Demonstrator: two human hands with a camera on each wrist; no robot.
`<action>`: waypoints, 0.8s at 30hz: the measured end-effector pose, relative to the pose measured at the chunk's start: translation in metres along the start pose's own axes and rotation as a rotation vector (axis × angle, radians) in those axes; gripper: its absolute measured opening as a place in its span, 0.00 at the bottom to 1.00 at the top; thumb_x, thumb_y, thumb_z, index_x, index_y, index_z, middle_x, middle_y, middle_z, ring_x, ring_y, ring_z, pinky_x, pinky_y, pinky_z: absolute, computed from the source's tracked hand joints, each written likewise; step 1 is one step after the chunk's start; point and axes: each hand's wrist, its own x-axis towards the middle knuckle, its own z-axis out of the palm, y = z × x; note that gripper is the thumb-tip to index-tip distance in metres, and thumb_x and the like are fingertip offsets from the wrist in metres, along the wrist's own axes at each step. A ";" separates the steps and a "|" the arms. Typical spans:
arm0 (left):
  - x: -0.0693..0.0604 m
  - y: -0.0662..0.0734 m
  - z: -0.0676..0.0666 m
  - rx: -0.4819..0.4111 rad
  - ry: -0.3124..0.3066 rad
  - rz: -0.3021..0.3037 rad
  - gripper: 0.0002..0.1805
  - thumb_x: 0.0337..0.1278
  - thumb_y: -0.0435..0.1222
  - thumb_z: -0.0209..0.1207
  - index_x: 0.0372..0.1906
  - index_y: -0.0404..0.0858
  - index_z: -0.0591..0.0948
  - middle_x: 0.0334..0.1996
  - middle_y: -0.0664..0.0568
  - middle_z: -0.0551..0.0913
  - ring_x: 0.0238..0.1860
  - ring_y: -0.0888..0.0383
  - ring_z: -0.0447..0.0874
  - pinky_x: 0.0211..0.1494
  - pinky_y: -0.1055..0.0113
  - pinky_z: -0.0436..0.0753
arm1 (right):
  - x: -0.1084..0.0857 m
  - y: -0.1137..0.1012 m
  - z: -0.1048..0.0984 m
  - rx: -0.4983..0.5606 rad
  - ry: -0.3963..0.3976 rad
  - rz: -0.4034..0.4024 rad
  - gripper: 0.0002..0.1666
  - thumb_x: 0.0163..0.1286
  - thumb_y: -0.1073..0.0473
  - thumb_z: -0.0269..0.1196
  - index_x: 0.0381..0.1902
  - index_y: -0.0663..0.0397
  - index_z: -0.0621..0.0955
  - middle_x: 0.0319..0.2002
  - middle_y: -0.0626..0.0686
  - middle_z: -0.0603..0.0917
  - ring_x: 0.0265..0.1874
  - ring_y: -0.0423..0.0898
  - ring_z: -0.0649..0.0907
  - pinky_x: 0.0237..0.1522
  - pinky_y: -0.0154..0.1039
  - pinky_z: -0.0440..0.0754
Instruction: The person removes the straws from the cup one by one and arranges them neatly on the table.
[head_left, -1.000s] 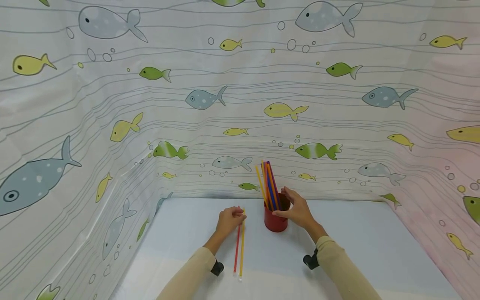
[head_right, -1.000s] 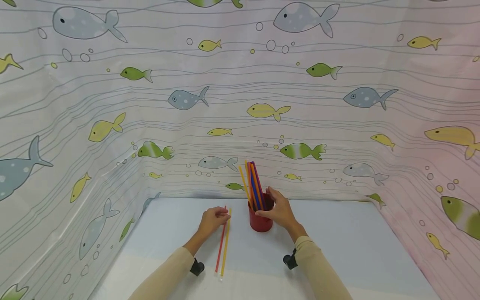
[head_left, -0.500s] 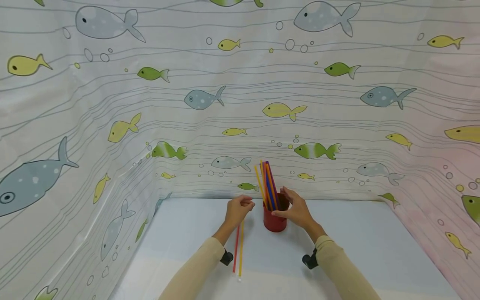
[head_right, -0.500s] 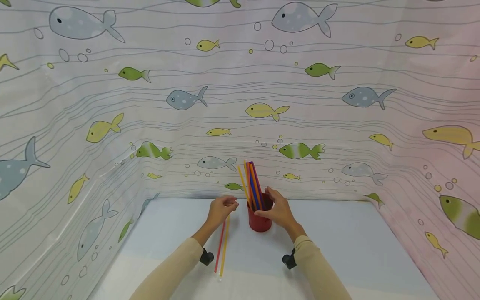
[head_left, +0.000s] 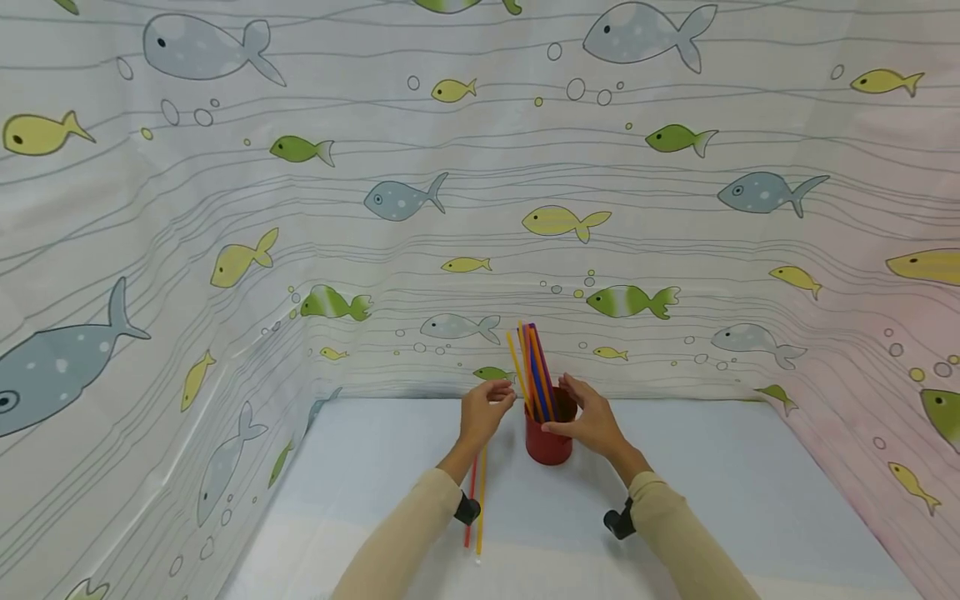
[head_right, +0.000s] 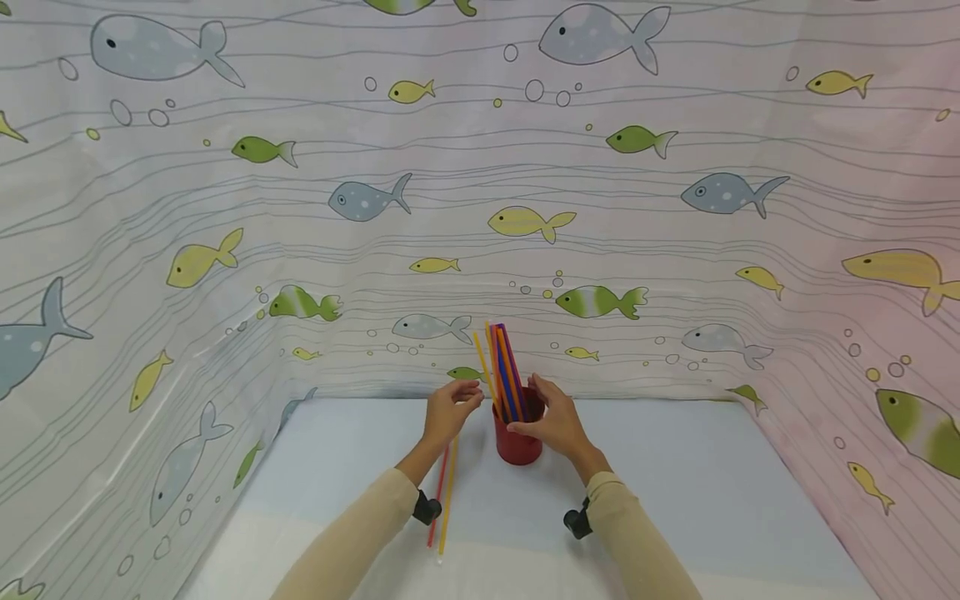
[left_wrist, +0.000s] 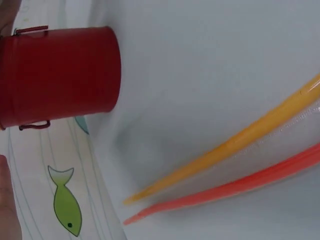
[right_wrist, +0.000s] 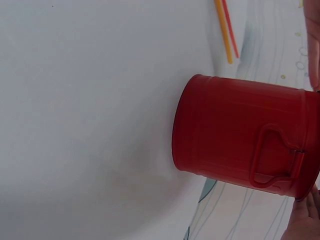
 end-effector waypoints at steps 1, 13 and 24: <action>0.000 -0.001 0.001 -0.027 0.003 -0.010 0.14 0.57 0.33 0.67 0.48 0.33 0.85 0.38 0.51 0.88 0.38 0.59 0.87 0.42 0.71 0.84 | 0.000 0.000 0.000 -0.003 0.000 -0.003 0.62 0.47 0.50 0.80 0.74 0.57 0.61 0.67 0.60 0.71 0.66 0.55 0.71 0.64 0.54 0.69; 0.007 0.003 0.012 -0.129 0.009 -0.061 0.16 0.55 0.34 0.69 0.50 0.37 0.85 0.41 0.52 0.88 0.42 0.60 0.87 0.45 0.70 0.84 | 0.000 0.002 0.001 0.009 0.014 -0.018 0.63 0.45 0.49 0.80 0.74 0.58 0.61 0.67 0.60 0.71 0.66 0.53 0.71 0.66 0.52 0.67; 0.007 0.011 0.018 -0.158 0.014 -0.138 0.17 0.55 0.37 0.69 0.49 0.36 0.84 0.41 0.51 0.87 0.41 0.58 0.87 0.46 0.65 0.84 | -0.002 0.000 0.002 -0.005 0.015 -0.025 0.62 0.47 0.52 0.80 0.74 0.58 0.60 0.67 0.61 0.70 0.66 0.54 0.71 0.65 0.54 0.67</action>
